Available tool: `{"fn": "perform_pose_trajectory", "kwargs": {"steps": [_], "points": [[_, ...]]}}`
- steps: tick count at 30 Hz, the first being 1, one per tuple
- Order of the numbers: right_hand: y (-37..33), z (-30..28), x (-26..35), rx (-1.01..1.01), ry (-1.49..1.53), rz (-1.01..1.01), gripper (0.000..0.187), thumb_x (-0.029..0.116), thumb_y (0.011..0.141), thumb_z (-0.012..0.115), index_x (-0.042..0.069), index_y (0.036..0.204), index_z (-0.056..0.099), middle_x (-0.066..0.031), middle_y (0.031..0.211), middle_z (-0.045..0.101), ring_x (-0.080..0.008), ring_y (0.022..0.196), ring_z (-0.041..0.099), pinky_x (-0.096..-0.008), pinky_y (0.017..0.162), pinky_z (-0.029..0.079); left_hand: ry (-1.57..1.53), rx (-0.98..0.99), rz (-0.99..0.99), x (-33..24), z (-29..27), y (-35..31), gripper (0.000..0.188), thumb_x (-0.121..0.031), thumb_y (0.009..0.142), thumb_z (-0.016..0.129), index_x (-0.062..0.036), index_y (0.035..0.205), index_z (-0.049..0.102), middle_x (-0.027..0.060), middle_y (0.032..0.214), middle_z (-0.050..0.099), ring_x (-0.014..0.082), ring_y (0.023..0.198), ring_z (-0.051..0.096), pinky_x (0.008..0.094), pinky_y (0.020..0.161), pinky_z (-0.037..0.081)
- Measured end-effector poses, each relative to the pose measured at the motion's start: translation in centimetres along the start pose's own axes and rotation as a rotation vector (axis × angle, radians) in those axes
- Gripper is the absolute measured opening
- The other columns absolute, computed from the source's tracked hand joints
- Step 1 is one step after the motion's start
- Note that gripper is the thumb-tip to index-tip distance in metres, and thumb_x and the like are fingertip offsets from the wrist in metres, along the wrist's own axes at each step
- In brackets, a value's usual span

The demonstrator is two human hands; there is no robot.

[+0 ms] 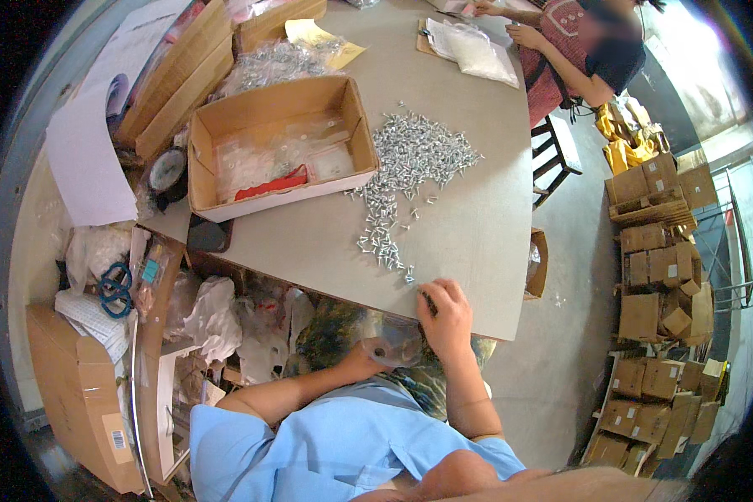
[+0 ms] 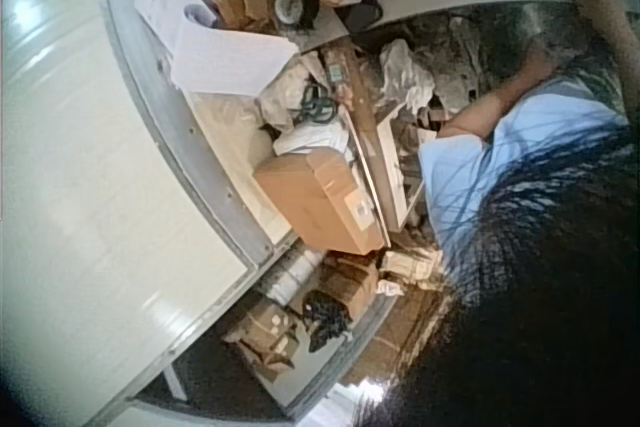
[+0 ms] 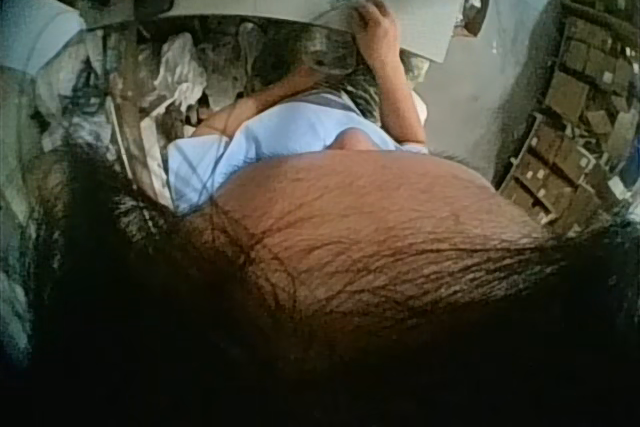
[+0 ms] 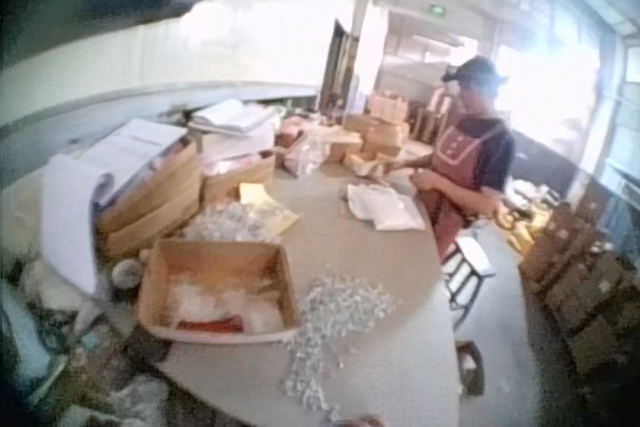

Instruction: The person picks up screws from a pile on a table and places them one by one into a small plastic bag held in the other hand.

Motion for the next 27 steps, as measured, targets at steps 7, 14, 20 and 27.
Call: {"fn": "perform_pose_trajectory", "kwargs": {"steps": [7,14,20,27], "points": [[0.5,1.5,0.3,0.175,0.236,0.058,0.019,0.006,0.076,0.068,0.003,0.094,0.065,-0.0129,0.093,0.06,-0.0251,0.073,0.061,-0.0318,0.064,0.05,-0.174,0.16,-0.196,1.3,1.2,0.1,0.033,-0.031,0.072,0.079,-0.0057,0.081,0.06,0.008,0.085,0.063,0.021,0.084,0.058,0.0355,0.082,0.045],[2.9,1.6,1.4,-0.008,-0.02,-0.079,0.019,0.009,0.076,0.068,0.003,0.093,0.064,-0.0145,0.094,0.061,-0.0295,0.075,0.061,-0.0333,0.064,0.05,-0.172,0.075,-0.147,0.1,0.3,0.0,0.034,-0.029,0.072,0.079,-0.0032,0.085,0.061,0.0113,0.085,0.065,0.0192,0.08,0.059,0.0342,0.075,0.047],[0.7,3.3,2.9,0.314,0.167,-0.029,0.017,0.009,0.075,0.069,0.003,0.09,0.065,-0.0136,0.088,0.06,-0.0275,0.071,0.061,-0.0329,0.063,0.05,-0.2,0.128,-0.194,0.7,0.7,-0.1,0.033,-0.028,0.072,0.08,-0.0043,0.085,0.061,0.0107,0.086,0.064,0.0189,0.08,0.058,0.0325,0.075,0.047],[4.5,2.7,2.6,0.071,0.093,0.024,0.028,0.013,0.073,0.069,0.005,0.098,0.061,-0.014,0.093,0.058,-0.0342,0.087,0.057,-0.0413,0.077,0.048,-0.3,0.089,-0.219,-2.1,-0.4,-0.1,0.035,-0.028,0.071,0.08,-0.0039,0.087,0.061,0.0114,0.09,0.065,0.022,0.087,0.058,0.0366,0.079,0.047]]}}
Point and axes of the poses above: each hand's wrist, its own y-axis towards the middle knuckle, its own z-axis out of the palm, x = y × z, the point moved 10 cm from there along y, towards the middle knuckle
